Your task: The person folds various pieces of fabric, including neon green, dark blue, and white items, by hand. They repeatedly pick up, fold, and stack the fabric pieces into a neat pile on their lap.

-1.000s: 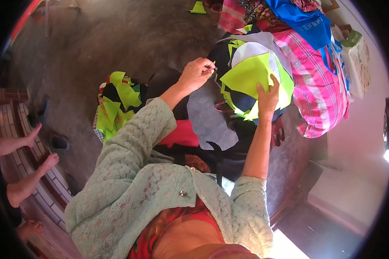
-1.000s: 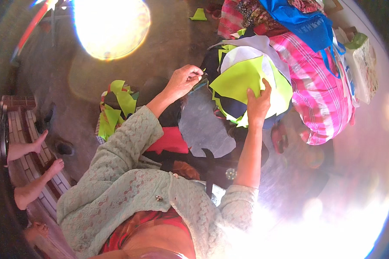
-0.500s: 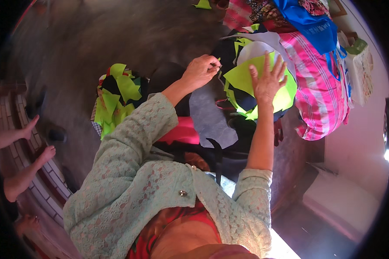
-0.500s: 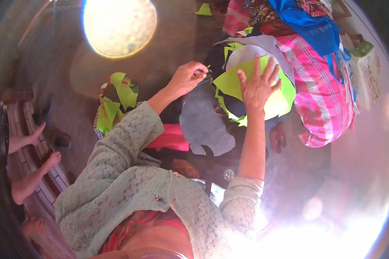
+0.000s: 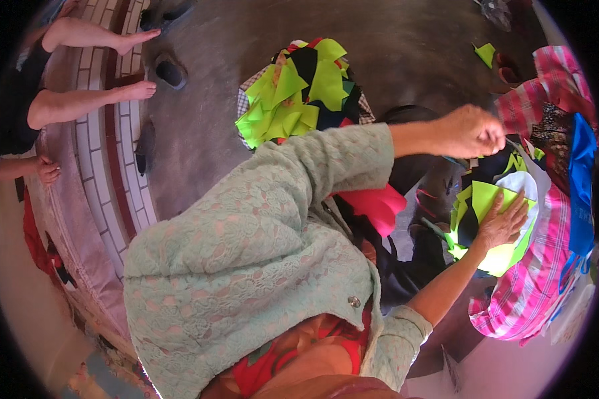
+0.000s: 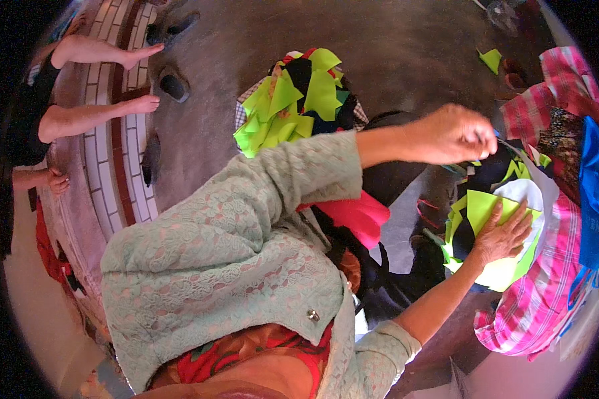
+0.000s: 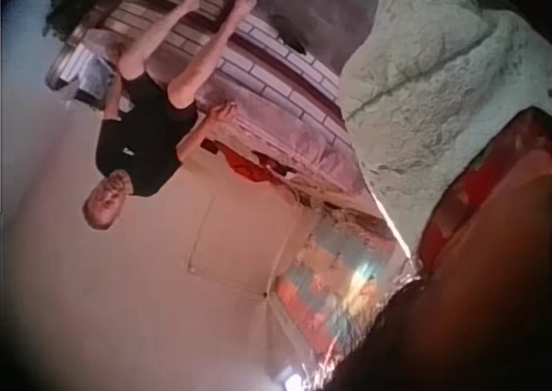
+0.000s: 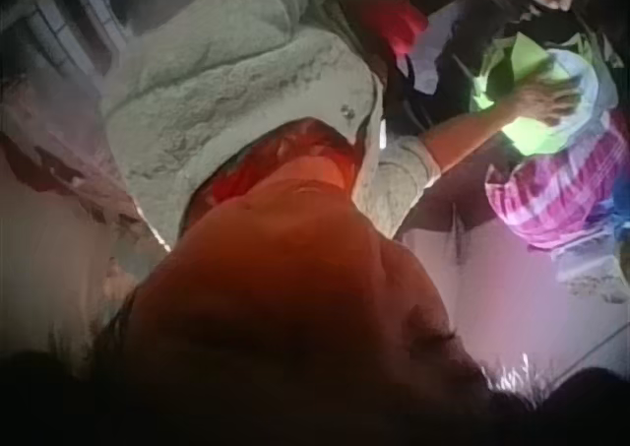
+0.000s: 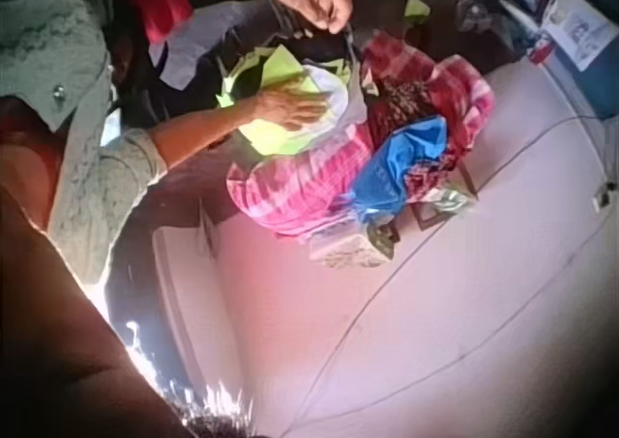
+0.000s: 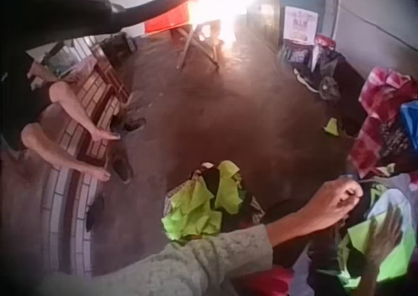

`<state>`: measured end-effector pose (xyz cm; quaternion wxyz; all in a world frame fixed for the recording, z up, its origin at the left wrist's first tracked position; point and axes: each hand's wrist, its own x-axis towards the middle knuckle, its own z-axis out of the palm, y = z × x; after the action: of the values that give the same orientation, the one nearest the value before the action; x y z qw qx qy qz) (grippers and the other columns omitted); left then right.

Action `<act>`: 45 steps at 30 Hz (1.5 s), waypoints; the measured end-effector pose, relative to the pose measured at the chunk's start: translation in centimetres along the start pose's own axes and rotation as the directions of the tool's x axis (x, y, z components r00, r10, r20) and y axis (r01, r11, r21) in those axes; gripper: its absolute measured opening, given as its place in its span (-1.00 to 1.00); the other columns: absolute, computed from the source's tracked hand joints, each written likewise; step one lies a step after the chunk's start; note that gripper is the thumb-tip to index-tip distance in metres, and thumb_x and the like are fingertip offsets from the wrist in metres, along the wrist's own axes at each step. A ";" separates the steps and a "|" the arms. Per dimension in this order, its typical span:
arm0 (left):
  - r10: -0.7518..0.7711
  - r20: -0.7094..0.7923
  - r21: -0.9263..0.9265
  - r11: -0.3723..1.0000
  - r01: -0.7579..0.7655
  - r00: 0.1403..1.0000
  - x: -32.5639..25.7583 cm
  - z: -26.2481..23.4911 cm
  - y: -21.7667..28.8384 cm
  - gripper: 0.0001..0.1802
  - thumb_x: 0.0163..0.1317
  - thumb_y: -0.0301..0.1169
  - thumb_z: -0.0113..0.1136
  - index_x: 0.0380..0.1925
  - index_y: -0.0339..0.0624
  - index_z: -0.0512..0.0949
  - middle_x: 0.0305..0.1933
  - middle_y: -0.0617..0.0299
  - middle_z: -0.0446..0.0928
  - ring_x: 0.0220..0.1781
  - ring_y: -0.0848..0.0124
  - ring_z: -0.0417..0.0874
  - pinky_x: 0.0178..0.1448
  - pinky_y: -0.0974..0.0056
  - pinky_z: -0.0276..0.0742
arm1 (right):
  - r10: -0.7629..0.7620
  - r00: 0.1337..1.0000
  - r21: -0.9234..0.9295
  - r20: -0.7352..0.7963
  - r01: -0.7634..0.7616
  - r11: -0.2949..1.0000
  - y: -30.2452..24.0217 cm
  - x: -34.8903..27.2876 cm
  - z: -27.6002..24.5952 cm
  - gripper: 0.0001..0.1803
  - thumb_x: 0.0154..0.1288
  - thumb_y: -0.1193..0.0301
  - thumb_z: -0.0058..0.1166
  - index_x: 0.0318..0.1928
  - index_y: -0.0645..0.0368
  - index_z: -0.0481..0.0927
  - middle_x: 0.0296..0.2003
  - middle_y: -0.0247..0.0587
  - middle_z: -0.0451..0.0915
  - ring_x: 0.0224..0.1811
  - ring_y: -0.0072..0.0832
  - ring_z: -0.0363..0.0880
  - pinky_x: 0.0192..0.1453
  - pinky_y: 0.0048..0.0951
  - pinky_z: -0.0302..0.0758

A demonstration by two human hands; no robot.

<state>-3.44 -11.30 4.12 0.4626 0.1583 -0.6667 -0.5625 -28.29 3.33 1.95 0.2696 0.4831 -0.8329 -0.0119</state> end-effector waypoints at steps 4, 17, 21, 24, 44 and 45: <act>-0.057 -0.040 0.216 0.974 0.064 0.998 -0.4 -8.9 1.6 -0.77 0.15 -0.34 0.18 -0.20 -0.17 0.59 -0.32 0.25 0.62 -0.32 0.54 0.62 -0.23 0.39 0.51 | -0.038 0.997 0.100 -0.061 0.044 0.994 -0.7 0.3 0.2 -0.27 0.20 -0.33 -0.38 0.32 -0.39 0.17 0.31 -0.20 0.20 0.34 -0.14 0.12 0.26 0.16 0.01; -0.649 -0.549 0.369 0.378 0.849 0.527 -31.5 -28.1 -12.2 -0.68 0.02 -0.25 0.20 -0.27 -0.23 0.61 -0.36 0.06 0.63 -0.26 0.27 0.65 -0.15 0.24 0.52 | -0.032 0.998 0.134 -0.052 0.038 0.990 -0.2 0.7 1.0 -0.24 0.16 -0.38 -0.42 0.32 -0.43 0.15 0.32 -0.32 0.19 0.37 -0.21 0.08 0.28 0.13 -0.03; -0.750 -0.582 0.432 0.040 0.901 0.313 -37.9 -27.1 -12.8 -0.62 -0.04 -0.26 0.23 -0.26 -0.31 0.59 -0.29 0.01 0.62 -0.24 0.28 0.64 -0.15 0.23 0.51 | -0.032 0.998 0.113 -0.052 0.038 0.993 -0.2 0.6 0.6 -0.26 0.17 -0.36 -0.39 0.31 -0.42 0.18 0.29 -0.29 0.23 0.34 -0.22 0.12 0.28 0.10 0.02; -0.722 -0.622 0.341 0.098 0.935 0.302 -40.8 -25.3 -13.4 -0.69 -0.09 -0.30 0.22 -0.35 -0.26 0.61 -0.35 -0.03 0.62 -0.26 0.14 0.65 -0.11 0.16 0.53 | -0.035 0.998 0.103 -0.050 0.040 0.994 0.0 0.4 0.7 -0.27 0.18 -0.35 -0.39 0.31 -0.41 0.18 0.29 -0.28 0.24 0.33 -0.21 0.13 0.28 0.08 0.04; -0.584 -0.697 0.376 0.196 0.906 0.416 -24.7 -20.7 -19.5 -0.20 -0.11 0.10 0.29 -0.04 -0.35 0.39 -0.02 -0.10 0.43 0.09 0.04 0.44 0.14 0.09 0.37 | -0.076 0.995 0.090 -0.057 0.081 0.993 -1.2 0.9 -0.9 -0.29 0.23 -0.30 -0.39 0.30 -0.29 0.23 0.26 -0.26 0.28 0.30 -0.24 0.20 0.30 -0.06 0.10; -0.588 -0.712 0.354 0.172 0.919 0.384 -23.3 -20.2 -20.0 -0.15 -0.13 0.11 0.30 -0.01 -0.35 0.35 0.02 -0.11 0.40 0.11 0.04 0.42 0.15 0.07 0.36 | -0.085 0.994 0.110 -0.072 0.093 0.990 -1.4 1.0 -1.1 -0.29 0.23 -0.30 -0.38 0.30 -0.28 0.24 0.25 -0.26 0.29 0.29 -0.25 0.22 0.29 -0.06 0.11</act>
<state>18.62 -12.80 -25.22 0.1325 0.7579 -0.5295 -0.3574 -27.04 2.01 2.93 0.2689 0.5345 -0.8003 0.0395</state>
